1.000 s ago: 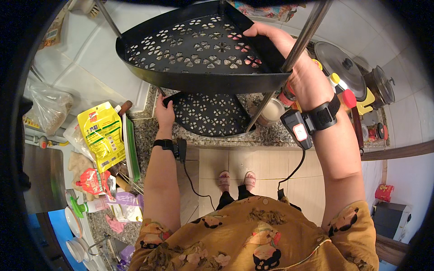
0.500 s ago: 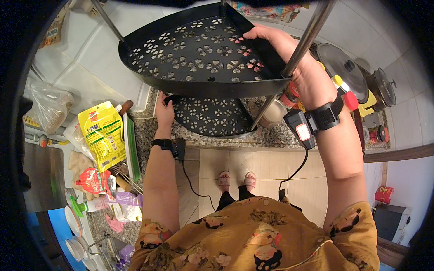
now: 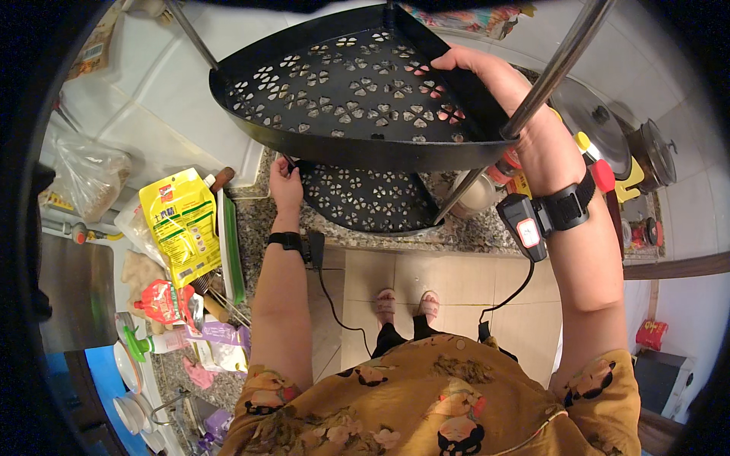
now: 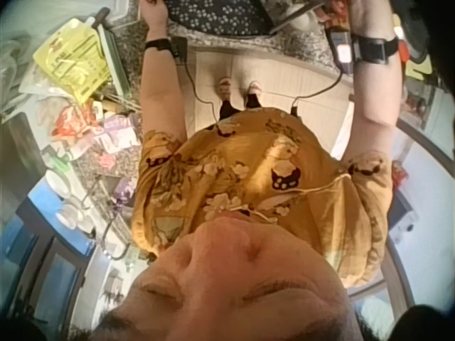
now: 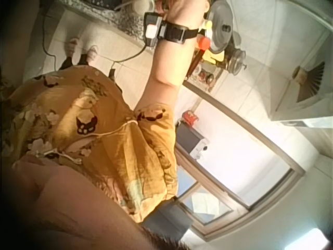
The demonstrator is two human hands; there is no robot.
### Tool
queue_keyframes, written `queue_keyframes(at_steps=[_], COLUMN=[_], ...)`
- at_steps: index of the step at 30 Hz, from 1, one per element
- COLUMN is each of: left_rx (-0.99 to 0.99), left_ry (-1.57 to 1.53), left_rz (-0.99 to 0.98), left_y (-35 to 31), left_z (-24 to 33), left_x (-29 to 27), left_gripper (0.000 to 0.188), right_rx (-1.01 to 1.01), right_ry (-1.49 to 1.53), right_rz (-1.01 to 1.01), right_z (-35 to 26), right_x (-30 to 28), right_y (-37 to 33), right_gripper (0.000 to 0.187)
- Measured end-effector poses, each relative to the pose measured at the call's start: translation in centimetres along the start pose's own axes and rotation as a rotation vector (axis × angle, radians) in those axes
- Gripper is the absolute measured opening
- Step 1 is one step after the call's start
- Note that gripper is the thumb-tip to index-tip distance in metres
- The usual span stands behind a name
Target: The person assembles a black perforated corner rack by inserting metal rods into the slots of three curved trays. They align the trays vertically, secure the rods, and adjust the structure to ensure stability.
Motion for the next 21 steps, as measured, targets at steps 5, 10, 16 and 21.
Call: queue_keyframes(at_steps=[5, 10, 16, 21], left_rx=[-0.010, 0.011, 0.013, -0.025], left_ry=[0.095, 0.020, 0.157, 0.248], left_rz=[0.016, 0.049, 0.055, 0.073], left_y=[-0.3, 0.0, -0.2, -0.6], left_z=[1.3, 0.2, 1.0, 2.7], left_x=[0.6, -0.1, -0.2, 0.1], left_gripper=[0.027, 0.024, 0.024, 0.022], right_rx=[0.007, -0.015, -0.041, -0.075], right_ry=[-0.033, 0.033, 0.023, 0.014], right_rz=[0.004, -0.010, 0.020, 0.020], right_z=[0.5, 0.4, 0.3, 0.3], right_x=[-0.4, 0.1, 0.2, 0.2], right_y=[0.3, 0.3, 0.0, -0.2], right_gripper=[0.030, 0.032, 0.033, 0.040])
Point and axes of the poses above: each hand's wrist, its own y-axis towards the middle knuckle, its own x-axis out of the palm, z = x × y, the point moved 3 cm from there along y, towards the middle knuckle, and after that the axes turned 11 degrees about -y, right-handed, at the moved point
